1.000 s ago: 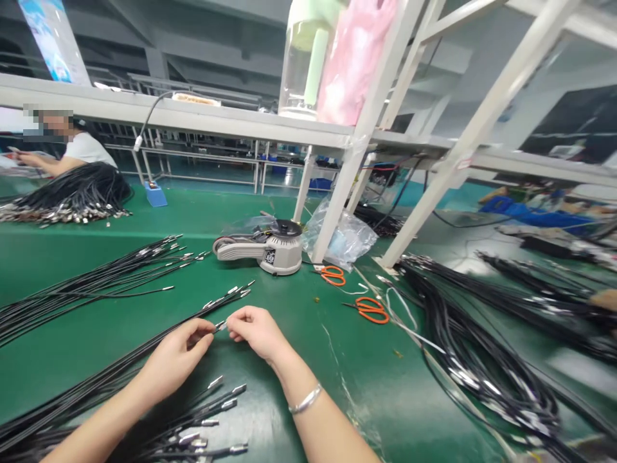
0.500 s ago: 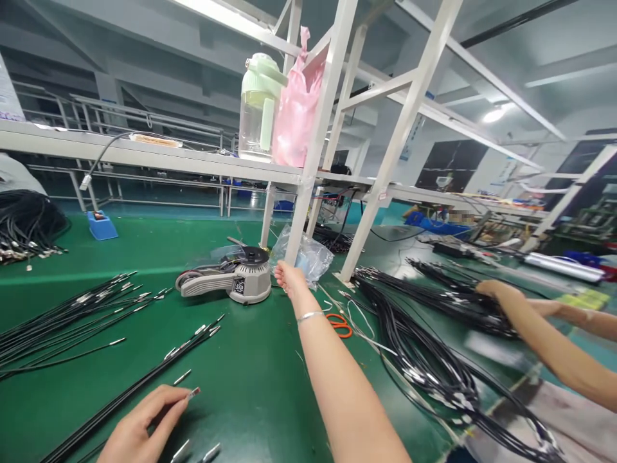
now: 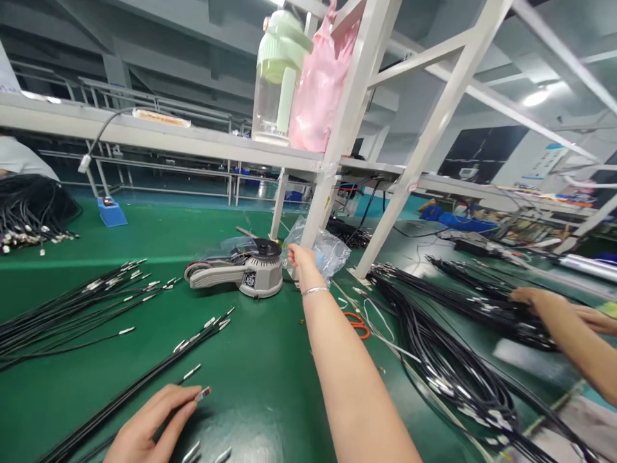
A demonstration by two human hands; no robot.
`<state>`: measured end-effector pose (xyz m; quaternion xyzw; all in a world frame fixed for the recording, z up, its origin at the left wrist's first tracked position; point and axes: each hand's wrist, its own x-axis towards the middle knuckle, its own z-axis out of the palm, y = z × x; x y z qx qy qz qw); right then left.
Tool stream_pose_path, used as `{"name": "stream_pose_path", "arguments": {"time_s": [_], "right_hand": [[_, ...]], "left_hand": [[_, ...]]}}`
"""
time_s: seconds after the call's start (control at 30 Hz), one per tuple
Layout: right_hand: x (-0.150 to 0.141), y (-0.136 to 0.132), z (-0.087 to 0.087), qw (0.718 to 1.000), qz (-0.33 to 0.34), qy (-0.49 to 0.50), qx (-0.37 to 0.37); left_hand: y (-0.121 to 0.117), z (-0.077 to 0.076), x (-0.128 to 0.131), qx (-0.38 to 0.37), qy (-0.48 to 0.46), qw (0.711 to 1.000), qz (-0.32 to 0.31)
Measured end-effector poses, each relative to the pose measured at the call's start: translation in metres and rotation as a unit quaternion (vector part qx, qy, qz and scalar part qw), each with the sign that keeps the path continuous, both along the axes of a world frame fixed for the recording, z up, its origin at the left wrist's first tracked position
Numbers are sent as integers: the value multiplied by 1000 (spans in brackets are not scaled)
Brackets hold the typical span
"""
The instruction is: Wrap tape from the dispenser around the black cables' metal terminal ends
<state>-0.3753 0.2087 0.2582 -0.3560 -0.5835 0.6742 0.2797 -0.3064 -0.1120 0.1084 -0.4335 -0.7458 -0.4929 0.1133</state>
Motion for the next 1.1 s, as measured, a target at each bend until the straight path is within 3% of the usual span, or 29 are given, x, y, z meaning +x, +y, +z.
{"name": "stream_pose_path", "arguments": {"time_s": [0.07,0.13,0.23,0.3,0.37,0.43,0.63,1.1], "right_hand": [[29,-30,-9,999,2,36,3],[72,-74,-29,998,31,61,-10],[147,-154,-75,980,140,105,-95],[184,-201,-109,970,152,102,-160],[201,-236,-135,967,139,120,-175],[201,-256,-150,971,114,151,-148],[186,-270,-152,973,112,186,-79],[185,-267,-148,969,135,187,-92]], "left_hand": [[-4,8,5,-6,-19,1000,16],[-5,14,11,-5,-46,998,39],[-5,22,19,-1,-62,997,45],[-6,25,23,5,-64,997,45],[-7,27,26,21,-64,996,52],[-9,28,29,35,-70,995,61],[-12,30,33,37,-86,995,43],[-14,31,32,59,-45,997,21]]}}
